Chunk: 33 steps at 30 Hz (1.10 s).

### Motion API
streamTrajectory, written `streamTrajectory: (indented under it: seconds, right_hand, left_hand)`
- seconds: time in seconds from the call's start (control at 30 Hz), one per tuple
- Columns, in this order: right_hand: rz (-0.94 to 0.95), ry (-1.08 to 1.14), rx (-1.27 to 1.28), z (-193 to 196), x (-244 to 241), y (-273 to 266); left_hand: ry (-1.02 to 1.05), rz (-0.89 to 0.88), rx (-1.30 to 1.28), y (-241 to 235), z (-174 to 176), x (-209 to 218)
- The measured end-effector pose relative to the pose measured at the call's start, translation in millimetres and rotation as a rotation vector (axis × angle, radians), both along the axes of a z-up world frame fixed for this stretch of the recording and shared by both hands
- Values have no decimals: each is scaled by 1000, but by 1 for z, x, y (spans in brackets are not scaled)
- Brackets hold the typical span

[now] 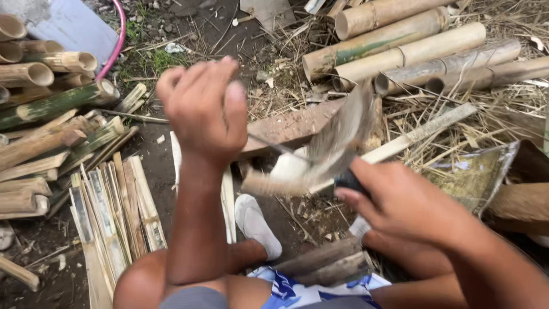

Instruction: The person uses a knife to cut a large bamboo pole into smaller sections and then splits them into flat strips. The person sits on the ground, positions the bamboo on a wooden block, and repeatedly cuts and splits the material.

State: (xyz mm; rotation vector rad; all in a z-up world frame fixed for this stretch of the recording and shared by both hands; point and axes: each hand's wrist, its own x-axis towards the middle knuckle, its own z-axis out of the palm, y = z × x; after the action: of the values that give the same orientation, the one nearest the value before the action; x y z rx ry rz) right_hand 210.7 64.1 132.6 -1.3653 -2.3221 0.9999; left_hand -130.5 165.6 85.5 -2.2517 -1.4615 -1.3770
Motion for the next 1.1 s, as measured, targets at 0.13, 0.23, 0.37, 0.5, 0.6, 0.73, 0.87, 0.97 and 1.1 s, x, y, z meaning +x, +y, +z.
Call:
streamTrajectory:
  seconds: [0.13, 0.23, 0.37, 0.5, 0.6, 0.73, 0.87, 0.97, 1.1]
  right_hand:
    - [-50, -254, -97, -133, -51, 26]
    - [-38, -77, 282, -256, -38, 56]
    - [-191, -55, -347, -352, -30, 6]
    - [-311, 125, -342, -328, -36, 9]
    - [-433, -100, -289, -304, -40, -4]
    - [-410, -345, -107, -290, -6, 0]
    - [-461, -75, -204, -286, 19, -4]
    - [-373, -16, -363, -280, 25, -1]
    - [-505, -91, -462, -280, 27, -2]
  left_hand:
    - [466, 238, -664, 10, -117, 34]
    - [428, 89, -490, 51, -176, 44]
    - [-611, -179, -441, -29, -171, 50]
    - [-596, -247, -603, -63, -107, 119]
    - [-512, -86, -724, -69, -93, 158]
    - [-471, -107, -585, -62, -88, 188]
    - [-673, -205, -692, -68, -72, 185]
    - [-787, -429, -541, -70, -49, 180]
    - [-859, -567, -436, -78, -9, 173]
